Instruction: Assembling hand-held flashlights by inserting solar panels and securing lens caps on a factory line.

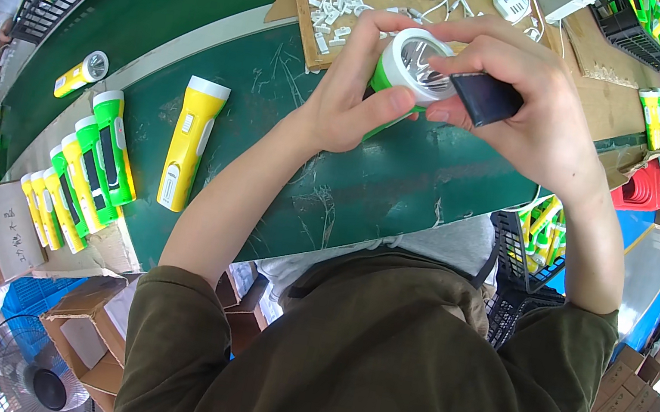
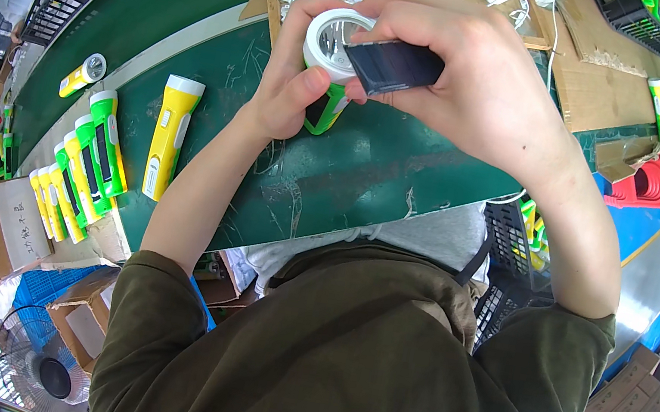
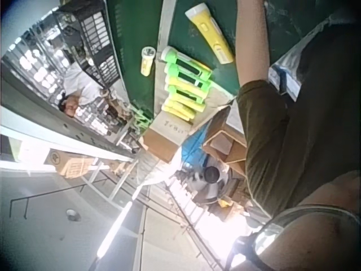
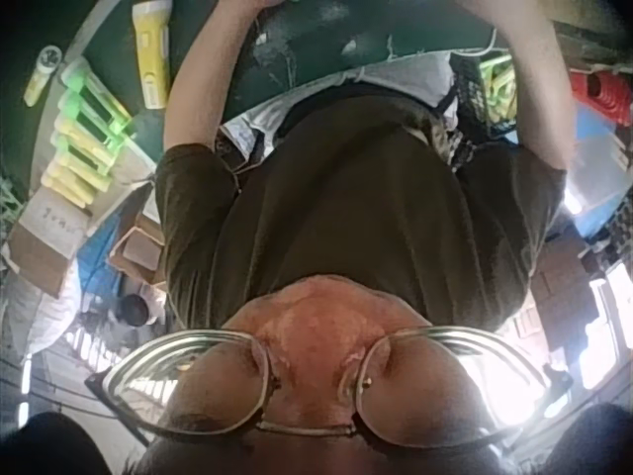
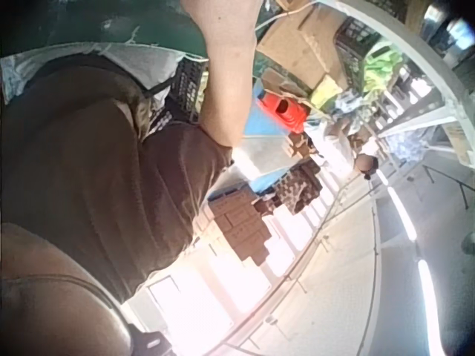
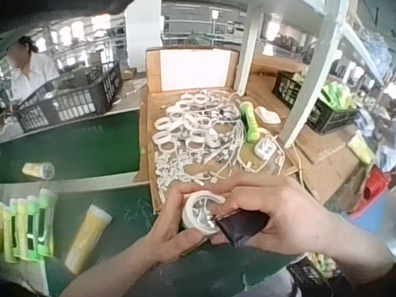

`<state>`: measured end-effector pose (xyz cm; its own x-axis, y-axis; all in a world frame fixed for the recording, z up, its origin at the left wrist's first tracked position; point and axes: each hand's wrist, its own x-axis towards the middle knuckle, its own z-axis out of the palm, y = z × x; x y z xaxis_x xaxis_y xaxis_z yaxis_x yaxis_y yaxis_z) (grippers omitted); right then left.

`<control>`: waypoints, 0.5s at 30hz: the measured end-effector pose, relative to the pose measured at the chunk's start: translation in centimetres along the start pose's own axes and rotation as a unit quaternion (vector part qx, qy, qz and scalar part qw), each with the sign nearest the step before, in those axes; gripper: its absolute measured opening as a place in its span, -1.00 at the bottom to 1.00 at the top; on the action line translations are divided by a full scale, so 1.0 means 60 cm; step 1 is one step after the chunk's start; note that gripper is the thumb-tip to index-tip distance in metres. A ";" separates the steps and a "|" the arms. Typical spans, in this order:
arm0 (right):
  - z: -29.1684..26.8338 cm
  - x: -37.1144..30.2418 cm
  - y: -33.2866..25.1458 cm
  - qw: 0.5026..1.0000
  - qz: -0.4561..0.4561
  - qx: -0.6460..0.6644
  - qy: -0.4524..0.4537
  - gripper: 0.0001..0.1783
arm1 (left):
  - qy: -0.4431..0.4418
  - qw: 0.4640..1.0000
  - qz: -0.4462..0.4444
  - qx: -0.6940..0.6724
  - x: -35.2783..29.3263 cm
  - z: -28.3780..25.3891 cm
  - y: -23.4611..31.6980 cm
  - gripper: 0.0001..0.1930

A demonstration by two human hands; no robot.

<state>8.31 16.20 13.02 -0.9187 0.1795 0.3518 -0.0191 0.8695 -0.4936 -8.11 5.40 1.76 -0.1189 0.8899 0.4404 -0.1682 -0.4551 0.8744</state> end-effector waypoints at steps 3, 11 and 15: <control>-0.009 0.002 -0.001 1.000 0.015 -0.005 -0.027 -0.62 | -0.016 0.997 -0.019 0.078 0.002 0.000 0.006 -0.17; -0.013 0.014 -0.014 0.999 0.034 0.037 -0.016 -0.34 | 0.006 0.995 0.074 0.065 0.004 0.010 -0.008 -0.41; -0.029 0.029 -0.029 0.996 0.007 0.001 -0.094 -0.30 | -0.017 0.985 0.086 0.148 0.003 -0.004 -0.010 -0.38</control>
<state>7.44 15.80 15.89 -0.9764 0.1022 0.1903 -0.0066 0.8664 -0.4994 -8.25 5.82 1.25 -0.0863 0.8027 0.5901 0.1457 -0.5758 0.8045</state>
